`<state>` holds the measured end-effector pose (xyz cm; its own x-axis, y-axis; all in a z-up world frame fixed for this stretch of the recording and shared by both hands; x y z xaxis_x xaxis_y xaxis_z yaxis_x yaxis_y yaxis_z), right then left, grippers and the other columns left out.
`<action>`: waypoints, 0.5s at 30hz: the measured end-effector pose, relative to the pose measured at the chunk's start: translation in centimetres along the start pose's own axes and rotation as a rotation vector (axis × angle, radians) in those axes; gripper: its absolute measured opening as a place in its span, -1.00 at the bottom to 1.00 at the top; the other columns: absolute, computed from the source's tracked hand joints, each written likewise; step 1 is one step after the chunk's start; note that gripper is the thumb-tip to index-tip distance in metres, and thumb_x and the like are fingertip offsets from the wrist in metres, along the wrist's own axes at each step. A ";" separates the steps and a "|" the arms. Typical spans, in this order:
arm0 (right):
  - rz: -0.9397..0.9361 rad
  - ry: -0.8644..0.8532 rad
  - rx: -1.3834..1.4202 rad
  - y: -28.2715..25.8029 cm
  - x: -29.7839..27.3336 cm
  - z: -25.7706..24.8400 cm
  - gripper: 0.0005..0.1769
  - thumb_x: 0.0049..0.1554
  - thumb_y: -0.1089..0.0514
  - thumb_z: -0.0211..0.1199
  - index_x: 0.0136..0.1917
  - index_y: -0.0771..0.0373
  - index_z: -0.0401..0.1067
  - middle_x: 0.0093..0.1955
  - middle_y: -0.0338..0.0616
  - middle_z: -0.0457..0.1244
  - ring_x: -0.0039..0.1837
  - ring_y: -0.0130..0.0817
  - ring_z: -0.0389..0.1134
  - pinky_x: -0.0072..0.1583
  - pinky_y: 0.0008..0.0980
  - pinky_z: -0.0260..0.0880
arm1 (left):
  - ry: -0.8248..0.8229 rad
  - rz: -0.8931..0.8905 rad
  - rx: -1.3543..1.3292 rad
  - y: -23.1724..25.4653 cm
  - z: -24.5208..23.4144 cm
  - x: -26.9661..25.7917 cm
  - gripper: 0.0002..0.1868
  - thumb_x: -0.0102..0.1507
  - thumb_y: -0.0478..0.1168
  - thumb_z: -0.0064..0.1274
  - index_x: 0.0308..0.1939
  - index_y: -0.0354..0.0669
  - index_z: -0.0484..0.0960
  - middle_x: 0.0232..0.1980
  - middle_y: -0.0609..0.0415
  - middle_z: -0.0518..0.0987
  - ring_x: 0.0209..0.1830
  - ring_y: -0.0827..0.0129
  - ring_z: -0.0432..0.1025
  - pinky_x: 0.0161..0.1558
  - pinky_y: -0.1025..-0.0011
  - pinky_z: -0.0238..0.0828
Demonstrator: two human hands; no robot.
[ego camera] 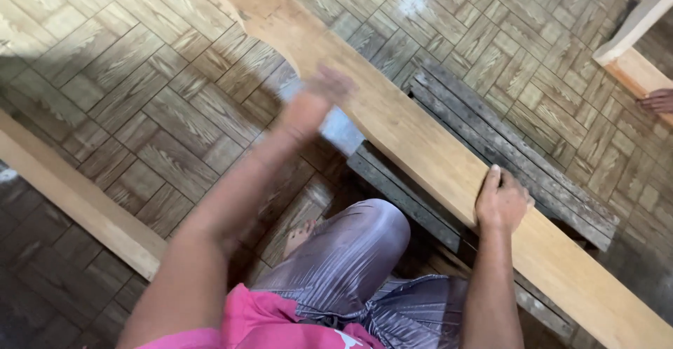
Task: The person sits on the floor and sands a long wooden plank using a sanding block. They hold the plank with one hand and rub the sanding block back and forth along its surface.
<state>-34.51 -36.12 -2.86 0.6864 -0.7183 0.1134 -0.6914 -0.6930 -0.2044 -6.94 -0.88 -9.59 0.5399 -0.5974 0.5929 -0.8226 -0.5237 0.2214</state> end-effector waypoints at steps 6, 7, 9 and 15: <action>-0.009 0.036 -0.052 -0.1 0.2 0.5 -0.33 0.49 -0.41 -0.18 0.21 0.02 0.60 0.17 0.06 0.42 0.28 0.07 0.37 0.42 -0.03 0.10 | -0.051 -0.270 0.201 -4.5 -1.0 0.1 -0.66 0.44 0.03 -0.04 0.22 0.14 0.67 0.31 0.12 0.59 0.40 0.12 0.34 0.45 0.13 0.11; 0.000 0.038 -0.057 0.1 0.2 0.5 -0.33 0.49 -0.41 -0.18 0.21 0.02 0.60 0.17 0.06 0.42 0.28 0.07 0.37 0.42 -0.03 0.10 | -0.052 -0.263 0.193 -2.6 0.3 -0.7 -0.66 0.44 0.03 -0.04 0.22 0.14 0.67 0.31 0.12 0.59 0.40 0.12 0.34 0.45 0.13 0.11; -0.001 0.024 -0.053 -0.3 0.4 0.8 -0.29 0.49 -0.40 -0.24 0.21 0.08 0.58 0.18 0.09 0.41 0.30 0.09 0.35 0.41 0.00 0.05 | 0.093 -0.549 -1.279 0.6 2.4 -3.4 -0.48 0.53 -0.03 -0.45 0.48 -0.06 0.38 0.46 0.10 0.45 0.47 0.03 0.28 0.54 0.25 0.10; -0.036 0.040 -0.074 0.3 0.1 0.7 -0.32 0.51 -0.38 -0.19 0.19 0.11 0.59 0.15 0.07 0.41 0.27 0.09 0.35 0.38 -0.02 0.11 | 0.141 0.122 -0.166 10.6 -2.6 -0.5 -0.75 0.38 -0.02 0.07 0.08 0.12 0.73 0.21 0.10 0.64 0.34 0.20 0.45 0.41 0.15 0.28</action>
<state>-34.48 -36.41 -3.62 0.7029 -0.6935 0.1583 -0.6820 -0.7202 -0.1273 -16.42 -4.57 -5.58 0.4141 -0.5532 0.7228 -0.9045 -0.3389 0.2589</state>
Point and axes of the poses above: each hand's wrist, its own x-axis towards the middle knuckle, its own z-axis out of the palm, y = z × x, the point moved 1 cm from there along x, towards the middle knuckle
